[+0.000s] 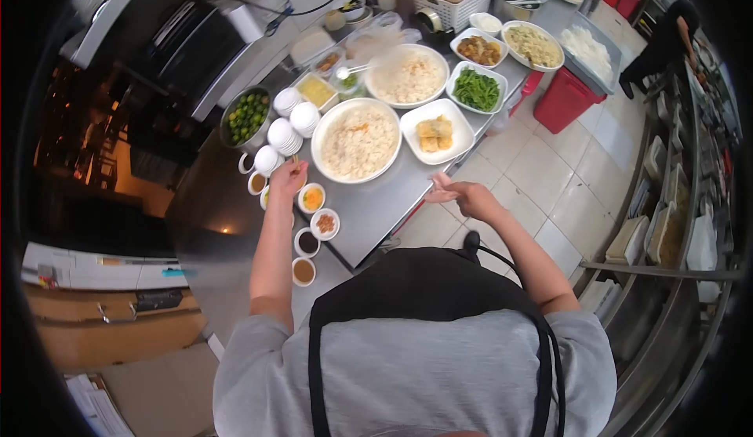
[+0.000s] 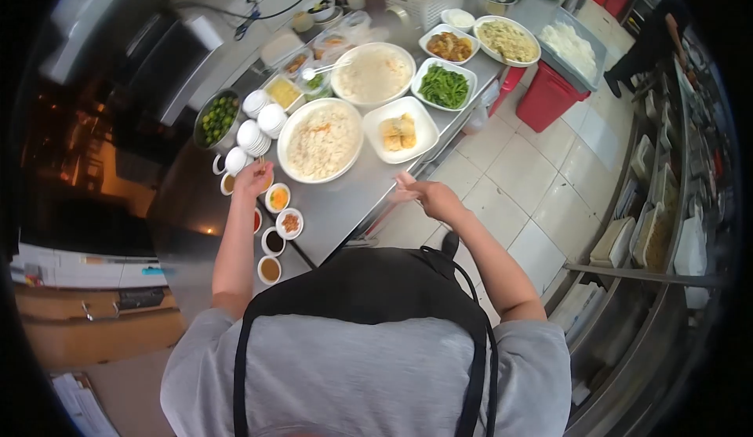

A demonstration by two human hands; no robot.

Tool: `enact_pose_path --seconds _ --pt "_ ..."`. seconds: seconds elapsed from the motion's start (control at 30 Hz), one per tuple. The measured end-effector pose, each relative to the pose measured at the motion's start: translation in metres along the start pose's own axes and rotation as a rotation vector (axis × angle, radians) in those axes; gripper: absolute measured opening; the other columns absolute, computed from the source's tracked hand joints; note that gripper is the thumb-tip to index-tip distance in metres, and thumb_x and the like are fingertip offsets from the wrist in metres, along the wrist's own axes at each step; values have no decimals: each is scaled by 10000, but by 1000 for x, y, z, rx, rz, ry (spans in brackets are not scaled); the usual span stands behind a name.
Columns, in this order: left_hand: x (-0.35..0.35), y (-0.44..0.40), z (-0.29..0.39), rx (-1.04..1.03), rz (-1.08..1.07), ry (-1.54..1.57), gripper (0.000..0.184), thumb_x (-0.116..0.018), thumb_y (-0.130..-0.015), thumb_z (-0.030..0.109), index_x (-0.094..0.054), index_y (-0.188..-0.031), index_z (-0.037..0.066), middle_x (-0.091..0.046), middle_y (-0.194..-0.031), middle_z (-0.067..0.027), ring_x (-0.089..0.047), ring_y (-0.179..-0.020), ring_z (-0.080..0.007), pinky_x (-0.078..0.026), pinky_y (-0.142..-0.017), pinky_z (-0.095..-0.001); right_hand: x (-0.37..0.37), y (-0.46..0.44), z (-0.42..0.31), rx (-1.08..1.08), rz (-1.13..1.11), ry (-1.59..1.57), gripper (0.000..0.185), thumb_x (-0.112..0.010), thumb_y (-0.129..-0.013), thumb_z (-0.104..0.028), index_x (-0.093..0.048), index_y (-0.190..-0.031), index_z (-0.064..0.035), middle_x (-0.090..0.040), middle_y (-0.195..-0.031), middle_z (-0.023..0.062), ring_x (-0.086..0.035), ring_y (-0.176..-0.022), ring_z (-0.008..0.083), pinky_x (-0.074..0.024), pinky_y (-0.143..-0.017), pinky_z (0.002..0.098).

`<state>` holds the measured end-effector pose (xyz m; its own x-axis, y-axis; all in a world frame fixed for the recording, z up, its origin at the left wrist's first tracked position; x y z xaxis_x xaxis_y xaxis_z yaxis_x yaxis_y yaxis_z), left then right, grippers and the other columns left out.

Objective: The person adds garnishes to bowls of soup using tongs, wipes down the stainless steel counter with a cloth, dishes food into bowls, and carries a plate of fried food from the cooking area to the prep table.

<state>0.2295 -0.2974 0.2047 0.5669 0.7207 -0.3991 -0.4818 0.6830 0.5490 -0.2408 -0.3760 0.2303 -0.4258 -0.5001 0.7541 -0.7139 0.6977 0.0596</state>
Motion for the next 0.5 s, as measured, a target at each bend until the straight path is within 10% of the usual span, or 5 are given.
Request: enact_pose_path --seconds 0.2,0.5 --pt "-10 -2 -16 -315 199 -17 466 -490 -818 39 -304 -1235 -57 -471 -1093 -179 -463 -1048 -299 -397 -917 -399 77 8 148 -359 366 -228 271 -565 -783 -142 -522 -1042 -77 -608 -908 169 -591 -864 275 -458 -756 336" --pt "-121 81 -28 -680 459 -220 328 -520 -819 51 -491 -1143 8 -497 -1135 -96 -473 -1022 -175 -397 -845 -301 161 -148 289 -136 883 -729 270 -540 -830 -224 -567 -1039 -57 -601 -887 194 -597 -800 273 -457 -704 307"
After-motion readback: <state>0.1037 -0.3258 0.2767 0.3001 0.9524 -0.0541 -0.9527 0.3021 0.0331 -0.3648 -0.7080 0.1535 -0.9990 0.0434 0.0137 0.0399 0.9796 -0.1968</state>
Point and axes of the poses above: each hand's wrist, its own y-axis away from the middle knuckle, its own x-axis out of the back of the hand, z = x × y, the point moved 2 cm from there along -y, towards the middle knuckle
